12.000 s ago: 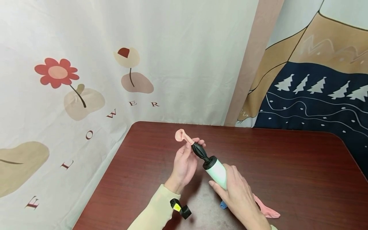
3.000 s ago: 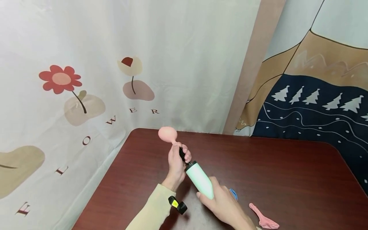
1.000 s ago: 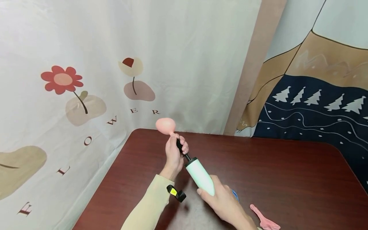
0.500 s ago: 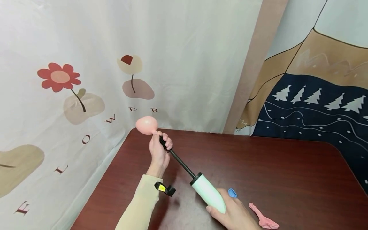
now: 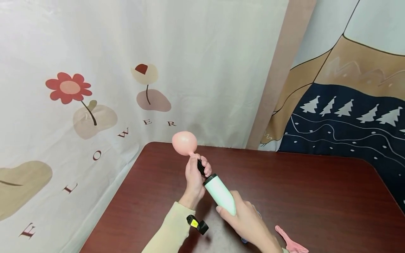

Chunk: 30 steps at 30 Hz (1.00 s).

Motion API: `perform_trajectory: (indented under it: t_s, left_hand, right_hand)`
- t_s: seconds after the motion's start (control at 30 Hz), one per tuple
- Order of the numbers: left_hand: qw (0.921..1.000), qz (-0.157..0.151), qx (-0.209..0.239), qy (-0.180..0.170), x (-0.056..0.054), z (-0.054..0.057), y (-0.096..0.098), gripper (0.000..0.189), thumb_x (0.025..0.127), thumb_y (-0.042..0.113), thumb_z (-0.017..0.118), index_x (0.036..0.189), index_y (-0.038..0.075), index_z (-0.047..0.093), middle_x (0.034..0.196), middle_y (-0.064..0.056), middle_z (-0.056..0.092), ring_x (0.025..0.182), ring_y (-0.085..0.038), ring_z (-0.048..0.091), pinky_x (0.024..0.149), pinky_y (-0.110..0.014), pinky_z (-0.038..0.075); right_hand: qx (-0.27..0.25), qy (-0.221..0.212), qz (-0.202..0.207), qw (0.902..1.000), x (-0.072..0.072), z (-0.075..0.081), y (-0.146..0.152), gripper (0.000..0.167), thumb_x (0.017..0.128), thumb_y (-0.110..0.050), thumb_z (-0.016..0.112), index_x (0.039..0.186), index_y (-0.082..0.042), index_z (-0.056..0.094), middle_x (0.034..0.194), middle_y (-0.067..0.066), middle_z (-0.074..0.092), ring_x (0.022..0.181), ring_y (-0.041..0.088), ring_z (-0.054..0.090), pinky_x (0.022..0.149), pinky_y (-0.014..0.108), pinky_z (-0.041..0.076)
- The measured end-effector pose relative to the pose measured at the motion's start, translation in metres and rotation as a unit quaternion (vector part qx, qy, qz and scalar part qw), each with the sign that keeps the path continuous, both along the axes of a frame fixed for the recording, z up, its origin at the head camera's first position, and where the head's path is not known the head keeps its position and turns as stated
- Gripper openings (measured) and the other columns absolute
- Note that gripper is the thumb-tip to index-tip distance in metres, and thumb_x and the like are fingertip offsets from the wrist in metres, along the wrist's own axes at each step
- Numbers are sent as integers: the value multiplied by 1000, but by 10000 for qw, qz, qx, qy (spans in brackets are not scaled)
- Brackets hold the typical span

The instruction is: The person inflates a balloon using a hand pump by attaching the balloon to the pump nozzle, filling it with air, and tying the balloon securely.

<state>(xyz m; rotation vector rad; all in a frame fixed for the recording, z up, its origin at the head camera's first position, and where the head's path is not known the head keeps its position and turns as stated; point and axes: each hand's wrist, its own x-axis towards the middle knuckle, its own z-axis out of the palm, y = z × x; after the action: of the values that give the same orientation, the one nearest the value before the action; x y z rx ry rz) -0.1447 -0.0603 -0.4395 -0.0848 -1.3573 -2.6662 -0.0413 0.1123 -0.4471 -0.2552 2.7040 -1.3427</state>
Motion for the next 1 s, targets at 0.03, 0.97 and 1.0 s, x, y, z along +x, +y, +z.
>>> perform_trajectory:
  t_s: [0.03,0.97,1.0]
  left_hand:
    - [10000,1,-48,3,0,0,1,31,114,24,34,90,8,46,72,2,47,51,-7,44,49,-18,39]
    - [9952,885,343,-237,-27,3,-34,32,115,27,33,87,14,44,70,0,48,49,-7,44,46,-17,34]
    - [9955,844,354,-226,-25,3,-30,32,115,26,34,87,14,44,70,1,48,49,-7,44,46,-17,34]
  right_hand:
    - [-50,-9,15,10000,-2,0,-1,54,91,-49,77,130,-14,60,88,-7,63,72,5,56,63,26,48]
    - [593,-306,557,9962,23,-23,40,54,94,-50,73,132,-16,56,99,-9,62,76,1,54,66,27,47]
    - [595,-331,525,9963,21,-21,37,54,94,-51,72,132,-16,56,98,-9,61,76,2,54,65,27,47]
